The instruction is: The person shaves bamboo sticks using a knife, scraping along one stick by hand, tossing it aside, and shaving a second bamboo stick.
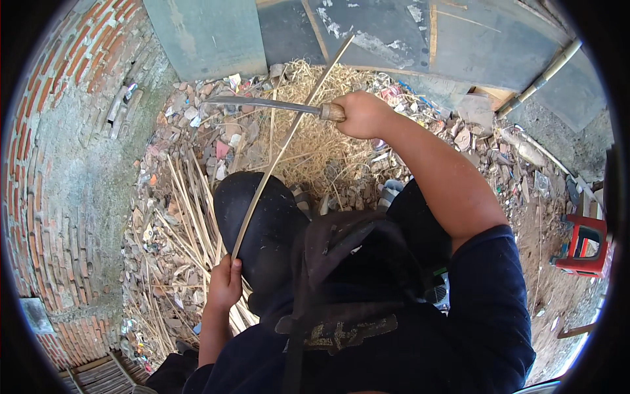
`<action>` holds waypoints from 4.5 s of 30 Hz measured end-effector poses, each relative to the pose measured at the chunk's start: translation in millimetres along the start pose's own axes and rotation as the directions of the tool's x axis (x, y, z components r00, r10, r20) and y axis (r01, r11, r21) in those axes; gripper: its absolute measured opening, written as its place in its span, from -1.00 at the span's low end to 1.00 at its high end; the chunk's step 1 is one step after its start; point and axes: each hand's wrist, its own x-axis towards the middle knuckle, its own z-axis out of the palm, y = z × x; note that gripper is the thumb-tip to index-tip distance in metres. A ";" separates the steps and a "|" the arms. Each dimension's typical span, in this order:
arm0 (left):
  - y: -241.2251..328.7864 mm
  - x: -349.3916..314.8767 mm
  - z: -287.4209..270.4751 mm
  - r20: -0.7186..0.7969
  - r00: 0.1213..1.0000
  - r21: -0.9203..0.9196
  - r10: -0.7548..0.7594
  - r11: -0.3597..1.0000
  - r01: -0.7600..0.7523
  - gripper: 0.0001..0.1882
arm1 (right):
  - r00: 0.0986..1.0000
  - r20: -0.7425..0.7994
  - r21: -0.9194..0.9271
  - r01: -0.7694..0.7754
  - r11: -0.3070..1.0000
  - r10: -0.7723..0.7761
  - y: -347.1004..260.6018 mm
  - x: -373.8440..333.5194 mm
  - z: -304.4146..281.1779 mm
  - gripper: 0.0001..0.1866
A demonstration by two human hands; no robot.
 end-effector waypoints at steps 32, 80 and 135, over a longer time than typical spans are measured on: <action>-12.6 -3.4 -3.9 0.047 0.999 -0.124 -0.003 0.992 0.009 -0.46 | 0.984 -0.018 -0.073 0.175 0.982 -0.177 -41.7 -7.6 0.2 -0.80; 4.6 -3.5 -2.8 -0.034 0.999 0.135 0.025 0.991 -0.020 -0.53 | 0.998 -0.024 0.011 -0.054 0.998 0.055 -25.5 -17.7 -17.5 -0.78; 11.5 -7.0 -4.2 -0.044 0.999 0.096 -0.009 0.995 0.013 -0.54 | 0.990 0.088 -0.232 0.130 0.964 -0.113 -63.2 -15.6 -15.0 -0.71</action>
